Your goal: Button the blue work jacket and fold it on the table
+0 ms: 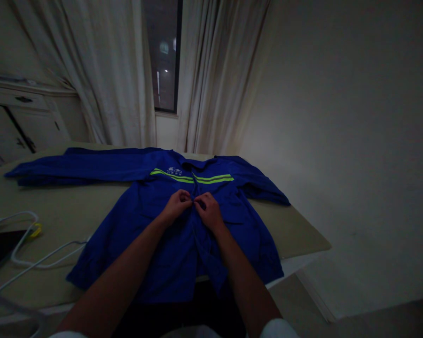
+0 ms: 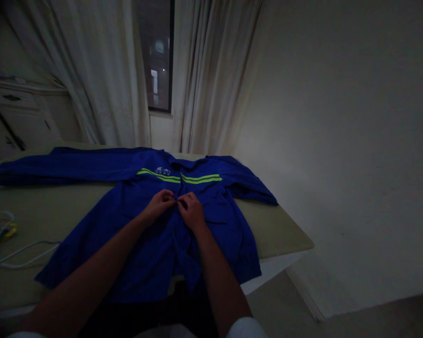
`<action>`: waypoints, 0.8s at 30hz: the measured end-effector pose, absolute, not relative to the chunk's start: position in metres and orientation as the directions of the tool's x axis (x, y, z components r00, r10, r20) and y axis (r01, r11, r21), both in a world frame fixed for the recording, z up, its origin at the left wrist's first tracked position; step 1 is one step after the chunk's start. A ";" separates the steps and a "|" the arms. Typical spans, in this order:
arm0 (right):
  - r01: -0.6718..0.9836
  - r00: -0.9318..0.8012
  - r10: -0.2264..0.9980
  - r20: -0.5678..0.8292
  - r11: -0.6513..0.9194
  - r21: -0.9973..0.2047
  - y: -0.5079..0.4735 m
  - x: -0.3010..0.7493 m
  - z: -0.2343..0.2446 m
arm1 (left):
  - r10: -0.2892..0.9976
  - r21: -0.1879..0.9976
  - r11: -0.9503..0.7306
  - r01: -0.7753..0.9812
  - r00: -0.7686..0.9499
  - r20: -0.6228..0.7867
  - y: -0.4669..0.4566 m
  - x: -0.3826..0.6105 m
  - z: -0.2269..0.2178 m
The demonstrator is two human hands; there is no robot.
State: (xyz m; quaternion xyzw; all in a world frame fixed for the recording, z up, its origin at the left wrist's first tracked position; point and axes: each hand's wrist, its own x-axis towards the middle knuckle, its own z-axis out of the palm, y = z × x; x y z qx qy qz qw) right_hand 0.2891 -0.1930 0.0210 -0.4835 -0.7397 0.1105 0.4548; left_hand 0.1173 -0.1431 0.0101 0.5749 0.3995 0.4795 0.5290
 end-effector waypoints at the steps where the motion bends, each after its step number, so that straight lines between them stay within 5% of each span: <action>1: 0.615 -0.135 0.812 0.568 0.518 -0.594 -0.193 0.289 0.020 | 0.968 0.992 -0.108 -0.060 0.221 0.119 -0.144 0.117 0.011; 9: 0.539 -0.218 0.795 0.566 0.581 -0.610 -0.190 0.290 0.016 | 0.974 0.991 0.052 -0.124 0.224 -0.024 -0.146 0.119 0.011; 18: 0.464 0.039 0.924 0.379 0.320 -0.826 -0.185 0.285 0.008 | 0.984 0.991 0.014 -0.135 0.180 0.011 -0.151 0.124 0.012; 24: 0.401 0.044 0.965 0.258 0.220 -0.889 -0.182 0.287 0.008 | 0.989 0.993 -0.016 -0.119 0.144 0.033 -0.154 0.127 0.012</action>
